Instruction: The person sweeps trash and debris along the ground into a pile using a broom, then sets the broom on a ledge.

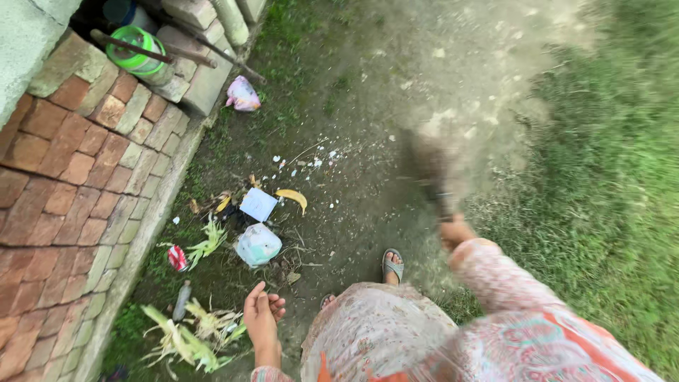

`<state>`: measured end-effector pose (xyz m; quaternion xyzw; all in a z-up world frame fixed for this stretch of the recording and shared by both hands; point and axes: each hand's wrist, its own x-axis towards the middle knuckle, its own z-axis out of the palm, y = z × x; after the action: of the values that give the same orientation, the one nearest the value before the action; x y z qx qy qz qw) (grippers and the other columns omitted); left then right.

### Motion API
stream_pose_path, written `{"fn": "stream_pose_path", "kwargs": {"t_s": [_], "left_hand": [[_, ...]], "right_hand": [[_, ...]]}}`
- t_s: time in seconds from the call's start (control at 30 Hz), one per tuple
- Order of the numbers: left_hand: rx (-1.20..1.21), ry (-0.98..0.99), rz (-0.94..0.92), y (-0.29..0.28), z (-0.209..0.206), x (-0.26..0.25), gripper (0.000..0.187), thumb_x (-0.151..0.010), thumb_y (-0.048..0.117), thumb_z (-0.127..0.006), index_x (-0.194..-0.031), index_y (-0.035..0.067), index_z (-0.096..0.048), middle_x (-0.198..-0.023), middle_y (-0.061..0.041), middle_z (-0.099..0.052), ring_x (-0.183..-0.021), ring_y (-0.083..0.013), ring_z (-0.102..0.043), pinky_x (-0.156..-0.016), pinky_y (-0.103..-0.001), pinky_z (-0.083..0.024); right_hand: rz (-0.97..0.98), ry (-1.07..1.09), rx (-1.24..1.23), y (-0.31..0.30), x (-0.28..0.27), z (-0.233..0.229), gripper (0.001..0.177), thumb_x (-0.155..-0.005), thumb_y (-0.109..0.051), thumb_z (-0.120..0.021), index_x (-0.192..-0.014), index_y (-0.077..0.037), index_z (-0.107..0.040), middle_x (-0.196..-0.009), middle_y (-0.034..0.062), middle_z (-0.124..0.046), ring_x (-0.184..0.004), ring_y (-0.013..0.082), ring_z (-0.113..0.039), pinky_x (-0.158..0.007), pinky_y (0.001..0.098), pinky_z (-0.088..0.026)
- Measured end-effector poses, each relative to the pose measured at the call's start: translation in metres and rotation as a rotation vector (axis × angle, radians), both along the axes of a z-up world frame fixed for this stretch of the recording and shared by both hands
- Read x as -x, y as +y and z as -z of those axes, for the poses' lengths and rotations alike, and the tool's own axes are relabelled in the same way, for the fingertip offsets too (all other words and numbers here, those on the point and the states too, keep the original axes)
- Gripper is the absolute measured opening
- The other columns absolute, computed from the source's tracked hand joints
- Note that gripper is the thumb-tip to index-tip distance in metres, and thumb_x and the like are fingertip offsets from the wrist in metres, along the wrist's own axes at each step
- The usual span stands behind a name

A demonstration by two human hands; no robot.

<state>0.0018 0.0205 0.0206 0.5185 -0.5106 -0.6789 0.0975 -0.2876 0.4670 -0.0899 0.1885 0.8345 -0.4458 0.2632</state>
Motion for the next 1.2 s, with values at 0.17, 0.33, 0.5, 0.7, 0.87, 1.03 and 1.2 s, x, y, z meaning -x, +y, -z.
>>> {"fn": "stream_pose_path", "kwargs": {"t_s": [0.17,0.33,0.5,0.7,0.87,1.03,1.2], "left_hand": [[0.029,-0.047,-0.083,0.031,-0.014,0.009,0.033,-0.106,0.017,-0.05,-0.137,0.011,-0.06,-0.089,-0.005,-0.065,-0.074,-0.0124,-0.064,-0.061,-0.027,-0.052],[0.029,-0.047,-0.11,0.053,-0.017,0.031,0.032,-0.105,0.016,-0.05,-0.136,0.01,-0.06,-0.088,-0.005,-0.065,-0.074,-0.0135,-0.064,-0.061,-0.027,-0.052],[0.023,0.011,-0.087,0.066,-0.016,0.071,0.032,-0.105,0.016,-0.05,-0.136,0.011,-0.059,-0.088,-0.006,-0.066,-0.074,-0.0139,-0.065,-0.061,-0.028,-0.053],[0.0,0.08,-0.031,0.086,-0.011,0.118,0.034,-0.104,0.015,-0.048,-0.135,0.01,-0.059,-0.089,-0.005,-0.066,-0.073,-0.0129,-0.067,-0.061,-0.026,-0.054],[-0.034,0.141,-0.055,0.097,0.002,0.12,0.032,-0.105,0.013,-0.049,-0.135,0.009,-0.059,-0.088,-0.005,-0.064,-0.072,-0.0136,-0.065,-0.058,-0.027,-0.052],[-0.028,0.028,-0.131,0.105,0.003,0.084,0.033,-0.104,0.014,-0.05,-0.135,0.009,-0.06,-0.087,-0.005,-0.066,-0.072,-0.0132,-0.065,-0.058,-0.027,-0.051],[-0.014,-0.084,-0.189,0.106,-0.003,0.05,0.034,-0.104,0.015,-0.049,-0.136,0.012,-0.06,-0.087,-0.005,-0.067,-0.073,-0.0135,-0.066,-0.061,-0.028,-0.055]], "right_hand": [[-0.544,-0.194,-0.16,-0.131,-0.052,0.046,0.052,-0.096,-0.024,-0.057,-0.142,-0.018,-0.035,-0.092,0.0177,-0.065,-0.081,0.0305,-0.063,-0.072,0.0432,-0.047],[-0.825,-0.286,-0.02,-0.182,-0.069,0.006,0.075,-0.091,-0.024,-0.056,-0.16,-0.024,-0.025,-0.104,0.0248,-0.073,-0.097,0.0369,-0.074,-0.09,0.047,-0.056],[-0.836,0.011,0.093,-0.122,-0.025,0.01,0.071,-0.092,-0.029,-0.067,-0.155,-0.026,-0.034,-0.118,0.0224,-0.069,-0.103,0.0362,-0.07,-0.09,0.0478,-0.054],[-0.792,0.355,0.32,0.012,0.071,-0.017,0.056,-0.09,-0.008,-0.074,-0.141,-0.01,-0.053,-0.114,0.0118,-0.068,-0.093,0.0191,-0.065,-0.076,0.0336,-0.056],[-0.259,-0.159,0.122,0.086,0.124,-0.089,0.054,-0.094,-0.009,-0.056,-0.145,-0.022,-0.043,-0.07,0.0066,-0.057,-0.044,0.0137,-0.046,-0.035,0.0304,-0.036],[-0.029,-0.156,0.038,0.078,0.162,-0.035,0.03,-0.1,-0.017,-0.057,-0.127,-0.013,-0.045,-0.067,0.0099,-0.051,-0.049,0.0203,-0.045,-0.039,0.036,-0.034],[-0.733,0.079,-0.019,-0.03,0.065,0.052,0.043,-0.094,-0.035,-0.078,-0.12,-0.007,-0.059,-0.089,0.0162,-0.063,-0.077,0.0265,-0.06,-0.06,0.0407,-0.048]]}}
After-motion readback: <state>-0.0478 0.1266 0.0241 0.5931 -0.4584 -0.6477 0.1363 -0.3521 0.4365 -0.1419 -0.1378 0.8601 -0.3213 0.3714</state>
